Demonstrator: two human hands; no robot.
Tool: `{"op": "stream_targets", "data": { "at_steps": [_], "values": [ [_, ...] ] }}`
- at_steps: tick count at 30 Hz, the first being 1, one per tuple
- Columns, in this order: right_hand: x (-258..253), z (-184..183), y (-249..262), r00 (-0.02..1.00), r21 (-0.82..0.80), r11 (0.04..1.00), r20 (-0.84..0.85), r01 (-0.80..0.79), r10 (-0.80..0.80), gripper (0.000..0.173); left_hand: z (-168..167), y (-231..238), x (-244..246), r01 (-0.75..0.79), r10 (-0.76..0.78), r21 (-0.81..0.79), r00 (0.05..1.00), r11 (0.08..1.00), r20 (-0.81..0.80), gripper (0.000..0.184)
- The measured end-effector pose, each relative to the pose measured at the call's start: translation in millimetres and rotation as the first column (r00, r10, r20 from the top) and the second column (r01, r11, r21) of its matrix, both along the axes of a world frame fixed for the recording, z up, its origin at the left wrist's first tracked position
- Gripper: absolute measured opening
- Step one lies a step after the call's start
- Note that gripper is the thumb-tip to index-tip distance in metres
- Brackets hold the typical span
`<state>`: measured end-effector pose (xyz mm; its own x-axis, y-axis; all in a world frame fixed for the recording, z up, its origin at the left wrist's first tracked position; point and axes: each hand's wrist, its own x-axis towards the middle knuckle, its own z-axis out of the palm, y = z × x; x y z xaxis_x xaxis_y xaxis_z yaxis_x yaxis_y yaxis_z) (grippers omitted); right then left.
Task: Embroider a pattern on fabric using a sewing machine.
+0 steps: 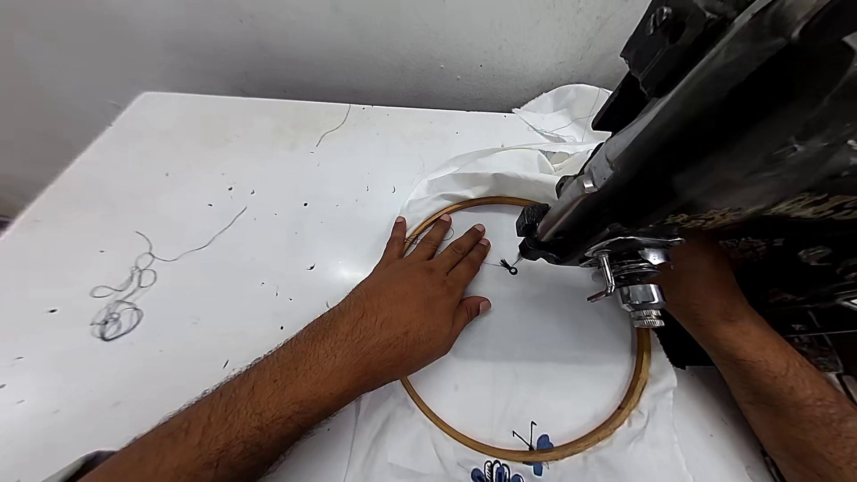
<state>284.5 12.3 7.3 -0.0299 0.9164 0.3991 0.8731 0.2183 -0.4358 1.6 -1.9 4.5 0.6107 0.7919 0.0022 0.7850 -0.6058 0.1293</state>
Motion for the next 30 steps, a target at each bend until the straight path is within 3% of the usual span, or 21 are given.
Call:
{"op": "stream_targets", "data": {
  "at_steps": [9, 16, 26, 30],
  "values": [
    [1, 17, -3, 0.994, -0.141, 0.988, 0.105, 0.057, -0.043, 0.02, 0, -8, 5, 0.03, -0.03, -0.001, 0.999, 1.0, -0.012, 0.066],
    [0, -1, 1, 1.0, 0.006, 1.0, 0.016, 0.014, -0.014, 0.026, 0, 0, 0, 0.003, -0.003, -0.011, 1.0, 1.0, -0.003, 0.067],
    [-1, 16, -2, 0.996, -0.14, 0.988, 0.076, 0.064, -0.054, 0.021, 3, -10, 4, 0.024, -0.024, -0.011, 1.0, 1.0, -0.015, 0.066],
    [-3, 9, -2, 0.998, -0.054, 0.998, 0.037, 0.043, -0.041, 0.019, 1, -5, 2, 0.015, -0.015, -0.008, 1.0, 1.0, -0.003, 0.067]
  ]
}}
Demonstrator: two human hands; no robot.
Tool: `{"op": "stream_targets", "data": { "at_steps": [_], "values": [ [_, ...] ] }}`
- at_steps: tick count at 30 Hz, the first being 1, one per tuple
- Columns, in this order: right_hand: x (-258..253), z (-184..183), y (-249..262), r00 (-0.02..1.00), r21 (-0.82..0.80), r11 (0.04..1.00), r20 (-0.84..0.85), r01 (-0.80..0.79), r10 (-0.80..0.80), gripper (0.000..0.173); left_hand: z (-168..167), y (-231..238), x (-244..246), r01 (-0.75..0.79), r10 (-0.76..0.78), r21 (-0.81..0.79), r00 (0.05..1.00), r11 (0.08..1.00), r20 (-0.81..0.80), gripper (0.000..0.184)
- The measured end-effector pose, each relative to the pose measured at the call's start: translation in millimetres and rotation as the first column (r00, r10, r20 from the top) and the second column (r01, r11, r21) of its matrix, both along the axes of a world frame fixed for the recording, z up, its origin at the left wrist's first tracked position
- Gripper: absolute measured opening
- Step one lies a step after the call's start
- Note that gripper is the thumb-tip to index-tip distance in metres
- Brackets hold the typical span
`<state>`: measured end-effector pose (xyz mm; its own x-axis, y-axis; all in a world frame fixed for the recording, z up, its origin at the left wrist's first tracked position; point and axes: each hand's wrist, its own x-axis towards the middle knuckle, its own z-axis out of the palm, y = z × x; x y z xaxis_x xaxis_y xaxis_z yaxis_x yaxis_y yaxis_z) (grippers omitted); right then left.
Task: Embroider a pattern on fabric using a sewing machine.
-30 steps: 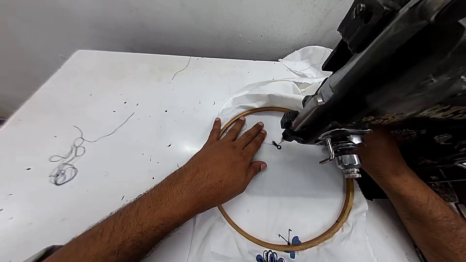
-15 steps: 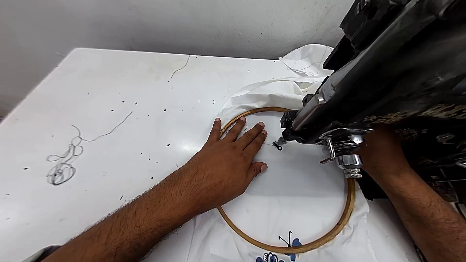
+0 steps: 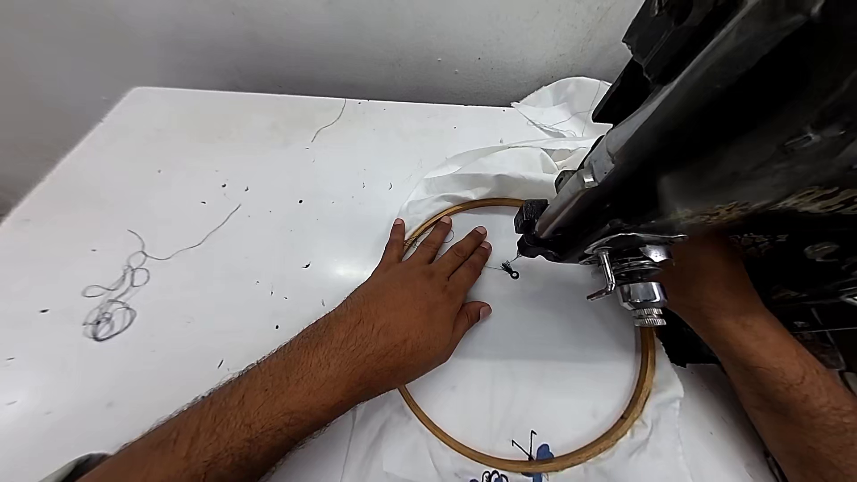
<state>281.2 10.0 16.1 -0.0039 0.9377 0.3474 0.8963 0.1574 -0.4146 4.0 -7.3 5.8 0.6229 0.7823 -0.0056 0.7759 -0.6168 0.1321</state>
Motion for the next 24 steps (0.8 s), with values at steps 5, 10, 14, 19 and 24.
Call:
{"op": "stream_targets", "data": {
  "at_steps": [5, 10, 14, 19, 24],
  "values": [
    [2, -10, 3, 0.998, 0.054, 0.998, -0.049, -0.04, 0.042, 0.026, -1, 6, -2, -0.021, 0.021, -0.006, 1.0, 1.0, -0.005, 0.067],
    [3, -2, 4, 0.998, 0.029, 0.998, -0.016, -0.054, 0.054, 0.018, 2, -2, 1, -0.01, 0.01, -0.006, 1.0, 1.0, -0.013, 0.067],
    [2, 5, 3, 1.0, -0.062, 0.998, 0.011, -0.004, 0.005, 0.017, 3, -4, 1, 0.003, -0.004, -0.015, 1.0, 1.0, -0.024, 0.066],
    [1, -4, 1, 0.999, 0.072, 0.996, 0.002, -0.045, 0.045, 0.022, 0, 2, -1, -0.009, 0.009, -0.003, 1.0, 1.0, -0.004, 0.067],
    [3, -9, 4, 0.998, 0.053, 0.997, -0.03, -0.051, 0.053, 0.025, 1, 6, -3, -0.023, 0.022, -0.019, 1.0, 1.0, -0.009, 0.067]
  ]
}}
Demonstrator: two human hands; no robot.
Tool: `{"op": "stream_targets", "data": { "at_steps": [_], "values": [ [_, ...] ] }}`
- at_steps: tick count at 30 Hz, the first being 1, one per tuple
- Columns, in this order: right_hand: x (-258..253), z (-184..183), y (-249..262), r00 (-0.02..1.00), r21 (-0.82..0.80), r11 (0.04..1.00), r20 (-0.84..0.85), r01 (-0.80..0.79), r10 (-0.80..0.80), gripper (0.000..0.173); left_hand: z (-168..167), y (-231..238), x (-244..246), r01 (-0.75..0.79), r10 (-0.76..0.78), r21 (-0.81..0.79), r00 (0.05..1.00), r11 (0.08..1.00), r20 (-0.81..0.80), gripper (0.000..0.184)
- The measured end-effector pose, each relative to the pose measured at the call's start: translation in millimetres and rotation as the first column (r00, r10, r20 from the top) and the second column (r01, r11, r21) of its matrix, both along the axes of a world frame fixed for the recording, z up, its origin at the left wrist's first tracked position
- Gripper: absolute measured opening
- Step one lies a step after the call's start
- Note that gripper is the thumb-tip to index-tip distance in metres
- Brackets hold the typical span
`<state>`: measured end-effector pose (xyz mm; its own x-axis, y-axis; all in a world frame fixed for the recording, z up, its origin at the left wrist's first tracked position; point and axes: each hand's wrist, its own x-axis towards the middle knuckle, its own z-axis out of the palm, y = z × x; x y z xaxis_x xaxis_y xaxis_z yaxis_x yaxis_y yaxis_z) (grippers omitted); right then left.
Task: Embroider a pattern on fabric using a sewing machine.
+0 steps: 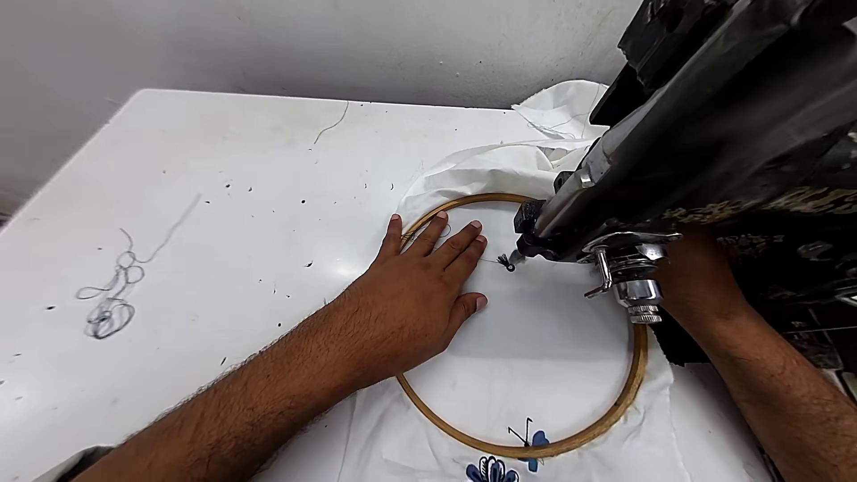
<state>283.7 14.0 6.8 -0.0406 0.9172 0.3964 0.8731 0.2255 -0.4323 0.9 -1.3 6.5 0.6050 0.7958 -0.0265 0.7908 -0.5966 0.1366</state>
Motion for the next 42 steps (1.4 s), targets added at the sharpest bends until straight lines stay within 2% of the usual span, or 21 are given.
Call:
{"op": "stream_targets", "data": {
  "at_steps": [7, 16, 22, 26, 30, 33, 37, 42],
  "values": [
    [-4, 15, -4, 0.996, -0.101, 0.994, 0.077, 0.049, -0.041, 0.015, 4, -11, 3, 0.016, -0.016, 0.0, 1.0, 1.0, -0.024, 0.066],
    [-2, 0, -2, 1.0, -0.001, 1.0, -0.013, 0.015, -0.015, 0.027, 0, 1, 0, 0.003, -0.003, -0.001, 1.0, 1.0, -0.006, 0.066],
    [-8, 15, -6, 0.998, -0.083, 0.995, 0.042, 0.05, -0.046, 0.012, 4, -9, 3, 0.011, -0.011, -0.003, 1.0, 1.0, -0.015, 0.065],
    [-9, 18, -8, 0.997, -0.121, 0.99, 0.052, 0.071, -0.065, 0.009, 4, -10, 3, 0.016, -0.016, -0.002, 1.0, 1.0, -0.022, 0.065],
    [-1, 3, -2, 0.999, -0.02, 0.999, 0.04, 0.033, -0.032, 0.024, 2, -3, 1, 0.011, -0.011, -0.002, 1.0, 1.0, -0.02, 0.066],
    [-1, 1, -2, 1.0, 0.01, 1.0, 0.025, 0.01, -0.01, 0.028, 1, 0, 0, -0.001, 0.001, -0.008, 1.0, 1.0, -0.014, 0.066],
    [-8, 15, -6, 0.998, -0.088, 0.995, 0.039, 0.055, -0.051, 0.015, 5, -8, 1, 0.003, -0.004, -0.01, 1.0, 1.0, -0.019, 0.065],
    [-8, 16, -8, 0.995, -0.108, 0.991, 0.069, 0.075, -0.068, 0.014, 5, -10, 1, 0.015, -0.015, -0.004, 1.0, 1.0, -0.02, 0.065]
  ]
}}
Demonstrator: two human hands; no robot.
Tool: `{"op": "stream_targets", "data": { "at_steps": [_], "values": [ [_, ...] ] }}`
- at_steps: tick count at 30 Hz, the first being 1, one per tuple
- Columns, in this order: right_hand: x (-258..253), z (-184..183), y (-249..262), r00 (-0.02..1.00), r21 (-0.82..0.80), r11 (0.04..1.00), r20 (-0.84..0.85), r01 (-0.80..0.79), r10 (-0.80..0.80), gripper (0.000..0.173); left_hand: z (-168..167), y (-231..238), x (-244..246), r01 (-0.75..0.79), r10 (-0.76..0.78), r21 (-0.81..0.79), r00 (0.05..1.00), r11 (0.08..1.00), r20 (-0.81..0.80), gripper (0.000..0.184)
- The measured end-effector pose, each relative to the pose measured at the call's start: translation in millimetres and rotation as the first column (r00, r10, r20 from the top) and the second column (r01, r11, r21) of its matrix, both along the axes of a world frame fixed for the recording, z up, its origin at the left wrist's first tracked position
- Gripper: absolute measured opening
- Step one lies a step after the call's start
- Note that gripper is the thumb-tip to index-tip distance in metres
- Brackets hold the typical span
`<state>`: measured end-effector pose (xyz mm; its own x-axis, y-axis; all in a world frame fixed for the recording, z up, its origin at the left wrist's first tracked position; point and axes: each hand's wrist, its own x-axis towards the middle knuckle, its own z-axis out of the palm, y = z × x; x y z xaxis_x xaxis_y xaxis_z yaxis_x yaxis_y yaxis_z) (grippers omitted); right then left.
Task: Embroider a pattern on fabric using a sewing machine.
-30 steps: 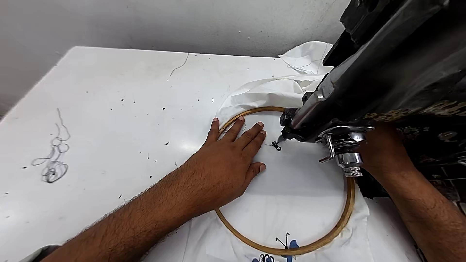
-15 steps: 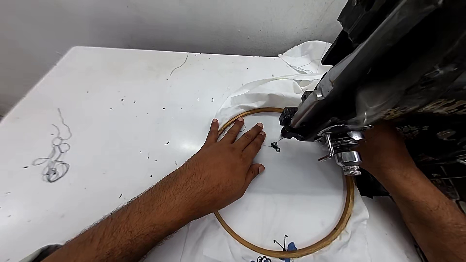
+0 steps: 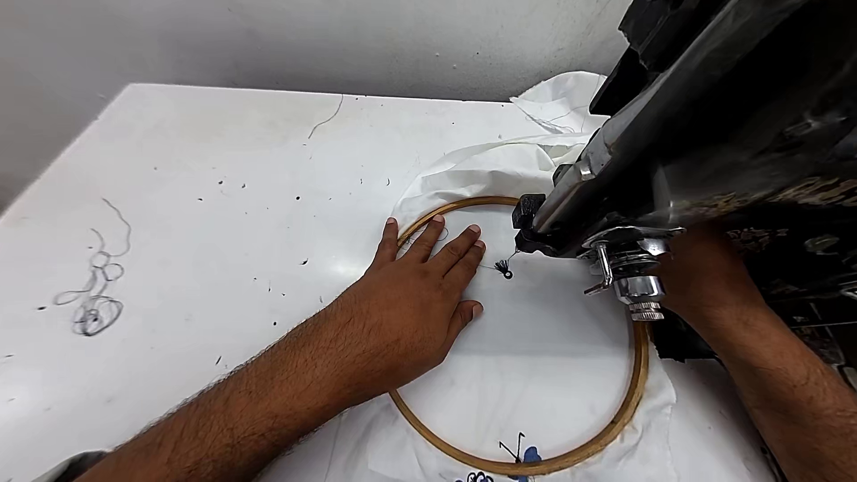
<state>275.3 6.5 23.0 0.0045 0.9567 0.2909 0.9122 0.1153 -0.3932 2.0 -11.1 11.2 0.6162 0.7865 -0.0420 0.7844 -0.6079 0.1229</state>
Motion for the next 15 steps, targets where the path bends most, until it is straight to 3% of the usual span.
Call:
{"op": "stream_targets", "data": {
  "at_steps": [7, 15],
  "values": [
    [7, -15, 7, 0.995, 0.124, 0.991, -0.077, -0.057, 0.067, 0.023, -4, 10, -1, -0.015, 0.015, -0.002, 1.0, 1.0, 0.008, 0.066],
    [-1, 1, 0, 0.999, -0.036, 0.999, -0.037, 0.005, -0.006, 0.011, 2, -2, -1, -0.006, 0.005, -0.013, 1.0, 1.0, -0.015, 0.065]
  ]
}}
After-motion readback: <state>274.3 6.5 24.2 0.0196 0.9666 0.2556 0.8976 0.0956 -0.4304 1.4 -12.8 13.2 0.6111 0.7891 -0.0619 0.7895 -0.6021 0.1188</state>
